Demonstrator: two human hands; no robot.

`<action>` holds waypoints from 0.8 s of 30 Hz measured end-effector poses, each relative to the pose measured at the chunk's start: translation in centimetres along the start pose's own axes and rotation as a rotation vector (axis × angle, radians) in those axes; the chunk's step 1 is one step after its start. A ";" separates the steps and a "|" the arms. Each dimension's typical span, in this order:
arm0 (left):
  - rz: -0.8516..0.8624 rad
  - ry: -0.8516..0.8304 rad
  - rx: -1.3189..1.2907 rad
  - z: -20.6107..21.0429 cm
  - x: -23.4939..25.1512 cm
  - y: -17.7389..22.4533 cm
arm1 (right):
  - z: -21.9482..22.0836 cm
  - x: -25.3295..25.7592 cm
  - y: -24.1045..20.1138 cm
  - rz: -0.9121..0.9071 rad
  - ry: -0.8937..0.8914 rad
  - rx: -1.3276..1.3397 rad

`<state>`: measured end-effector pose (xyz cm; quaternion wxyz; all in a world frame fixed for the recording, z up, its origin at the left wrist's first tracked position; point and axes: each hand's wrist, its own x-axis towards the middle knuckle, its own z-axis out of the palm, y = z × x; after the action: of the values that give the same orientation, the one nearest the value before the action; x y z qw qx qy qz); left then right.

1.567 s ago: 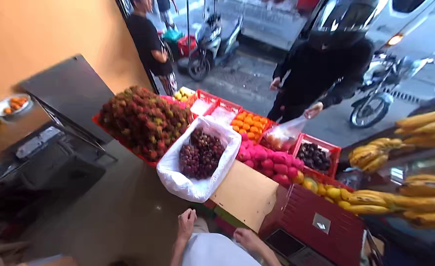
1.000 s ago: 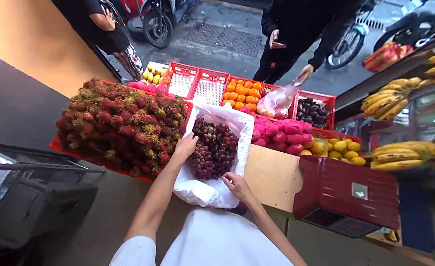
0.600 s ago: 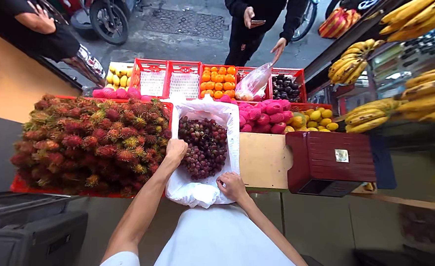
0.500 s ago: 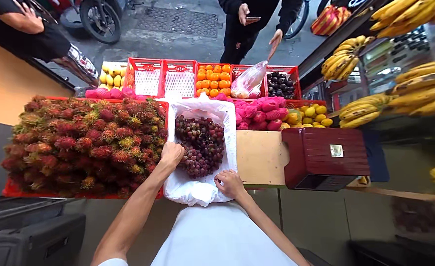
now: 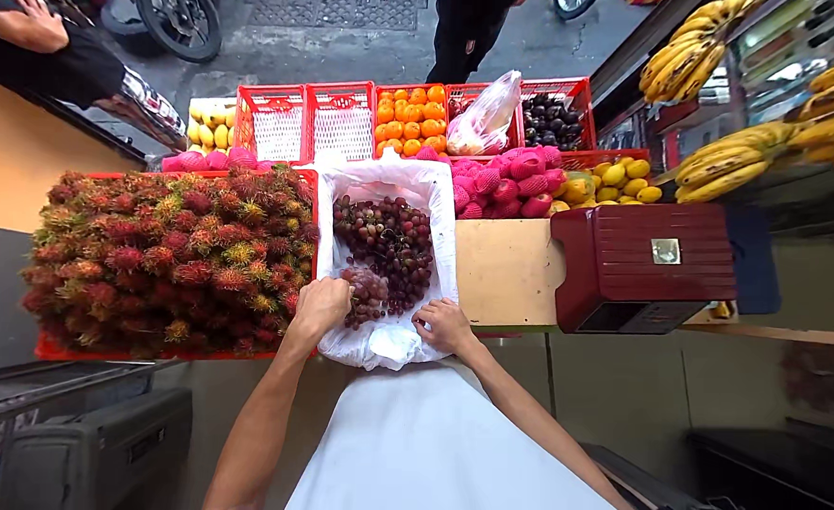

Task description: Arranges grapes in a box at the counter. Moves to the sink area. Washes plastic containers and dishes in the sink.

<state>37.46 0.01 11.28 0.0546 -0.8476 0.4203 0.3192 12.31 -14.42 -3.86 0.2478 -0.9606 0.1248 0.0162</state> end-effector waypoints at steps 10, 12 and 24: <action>-0.193 0.193 -0.117 9.2 -4.3 2.5 | -4.0 3.6 -2.0 0.278 -0.116 0.086; -0.172 0.268 -0.089 11.0 -4.7 2.5 | -5.7 6.7 -1.8 0.348 -0.076 0.105; -0.054 0.011 -0.181 11.5 -5.5 -0.8 | -7.1 15.5 2.8 0.055 0.056 0.115</action>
<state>29.91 8.37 5.28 -0.0157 -0.8618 0.3671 0.3496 26.42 -23.78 -0.36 0.2985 -0.9410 0.1589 -0.0112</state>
